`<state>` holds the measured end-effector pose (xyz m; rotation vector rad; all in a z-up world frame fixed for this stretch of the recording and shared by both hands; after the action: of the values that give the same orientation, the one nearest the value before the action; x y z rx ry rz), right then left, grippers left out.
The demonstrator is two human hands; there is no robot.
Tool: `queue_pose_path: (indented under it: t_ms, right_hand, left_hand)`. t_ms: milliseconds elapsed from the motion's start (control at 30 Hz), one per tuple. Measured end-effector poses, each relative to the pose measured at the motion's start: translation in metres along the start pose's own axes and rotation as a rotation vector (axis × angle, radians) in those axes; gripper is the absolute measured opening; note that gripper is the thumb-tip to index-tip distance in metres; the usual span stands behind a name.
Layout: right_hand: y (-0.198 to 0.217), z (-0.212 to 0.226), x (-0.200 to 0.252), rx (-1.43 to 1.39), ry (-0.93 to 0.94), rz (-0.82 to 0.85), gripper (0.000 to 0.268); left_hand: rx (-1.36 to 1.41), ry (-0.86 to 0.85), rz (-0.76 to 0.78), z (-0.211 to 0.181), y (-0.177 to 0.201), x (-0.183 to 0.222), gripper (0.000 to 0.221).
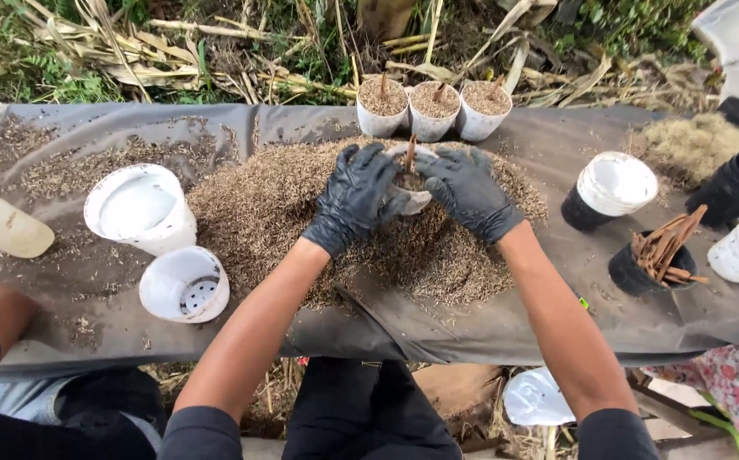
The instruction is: Filling small plastic pots with soil substrate using hands and a trowel
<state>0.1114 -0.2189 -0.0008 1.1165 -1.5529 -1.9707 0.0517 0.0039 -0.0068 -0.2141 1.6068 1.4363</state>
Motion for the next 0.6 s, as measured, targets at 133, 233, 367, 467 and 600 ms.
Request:
queue_pose_path:
  t_ms: [133, 233, 367, 467, 600]
  right_hand:
    - [0.004, -0.006, 0.004, -0.005, -0.019, -0.062, 0.062]
    - [0.008, 0.008, 0.003, 0.089, 0.024, -0.003, 0.058]
    - [0.031, 0.027, -0.003, 0.011, 0.021, 0.065, 0.069]
    - [0.016, 0.015, -0.006, -0.017, 0.051, 0.083, 0.067]
    - [0.036, 0.042, -0.003, 0.064, 0.058, 0.110, 0.069]
  left_hand:
    - [0.133, 0.124, 0.254, 0.006, 0.029, -0.018, 0.061]
    - [0.364, 0.117, 0.297, 0.016, 0.007, -0.018, 0.077]
    - [0.563, 0.188, 0.270, 0.015, -0.010, -0.019, 0.079]
    - [0.684, 0.145, 0.334, 0.001, 0.070, -0.043, 0.076]
    - [0.507, 0.170, 0.292, 0.011, 0.011, -0.019, 0.076]
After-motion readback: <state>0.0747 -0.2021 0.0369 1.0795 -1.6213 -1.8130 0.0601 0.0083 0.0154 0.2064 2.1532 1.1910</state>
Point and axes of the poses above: each hand's wrist, its own x-axis away from the middle knuckle, its own y-axis out of the back of the hand, z = x × y, the point moved 3 cm from there along -x, towards the middle knuckle, and after that the axes turned 5 degrees about z, right-handed, at the moved point
